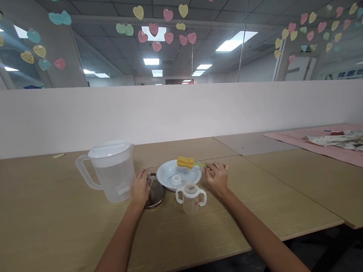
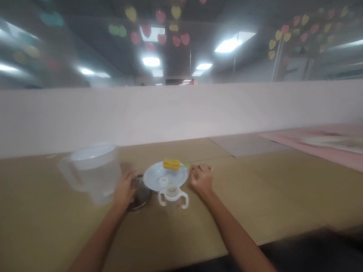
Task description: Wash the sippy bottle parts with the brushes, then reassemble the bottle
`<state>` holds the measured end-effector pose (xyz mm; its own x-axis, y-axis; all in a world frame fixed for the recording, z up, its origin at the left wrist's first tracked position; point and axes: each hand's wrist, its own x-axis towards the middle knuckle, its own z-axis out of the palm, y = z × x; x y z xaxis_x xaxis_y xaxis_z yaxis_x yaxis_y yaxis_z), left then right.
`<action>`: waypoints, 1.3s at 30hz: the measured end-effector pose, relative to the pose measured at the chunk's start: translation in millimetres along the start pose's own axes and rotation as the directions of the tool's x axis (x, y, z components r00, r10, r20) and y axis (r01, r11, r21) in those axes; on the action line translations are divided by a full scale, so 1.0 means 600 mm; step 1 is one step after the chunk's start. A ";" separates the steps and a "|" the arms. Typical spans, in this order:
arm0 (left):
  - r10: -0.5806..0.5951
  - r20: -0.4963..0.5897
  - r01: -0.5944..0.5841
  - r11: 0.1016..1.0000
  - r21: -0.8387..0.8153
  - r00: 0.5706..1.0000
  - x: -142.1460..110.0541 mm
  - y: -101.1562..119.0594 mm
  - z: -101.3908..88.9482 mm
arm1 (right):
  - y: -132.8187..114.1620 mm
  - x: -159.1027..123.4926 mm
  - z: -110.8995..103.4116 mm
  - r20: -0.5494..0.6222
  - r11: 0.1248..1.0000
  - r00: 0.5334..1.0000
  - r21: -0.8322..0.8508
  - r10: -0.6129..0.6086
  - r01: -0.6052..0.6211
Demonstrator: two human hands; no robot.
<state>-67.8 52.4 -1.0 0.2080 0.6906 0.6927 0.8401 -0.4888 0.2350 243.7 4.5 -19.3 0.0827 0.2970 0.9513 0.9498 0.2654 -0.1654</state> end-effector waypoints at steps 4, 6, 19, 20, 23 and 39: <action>-0.060 0.177 0.051 0.997 0.051 0.982 0.003 0.002 0.002 | -0.001 -0.001 0.002 0.012 0.999 1.000 -0.033 -0.007 0.008; -0.103 0.225 0.089 0.994 0.069 0.969 0.004 0.004 0.003 | 0.000 -0.001 0.004 0.018 0.999 1.000 -0.041 -0.008 0.009; 0.135 0.396 -0.091 0.988 -0.128 0.908 0.079 0.174 0.012 | -0.001 0.004 -0.001 -0.009 0.998 0.999 -0.047 0.042 -0.042; 0.142 0.412 -0.091 0.986 -0.140 0.900 0.082 0.179 0.018 | -0.001 0.004 -0.001 -0.012 0.998 0.999 -0.045 0.041 -0.042; 0.163 0.435 -0.088 0.978 -0.188 0.886 0.082 0.178 0.024 | 0.000 0.004 0.001 -0.019 0.998 0.999 -0.031 0.046 -0.046; 0.190 -0.191 -0.242 0.920 -0.308 0.963 -0.027 0.115 -0.027 | -0.016 -0.002 0.004 0.029 0.994 0.998 0.103 -0.047 0.044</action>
<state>-21.3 -1.0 15.1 0.2639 0.4706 0.8420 0.5685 -0.7810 0.2583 233.5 3.6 -19.6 0.0287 0.3110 0.9500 0.9165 0.3711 -0.1492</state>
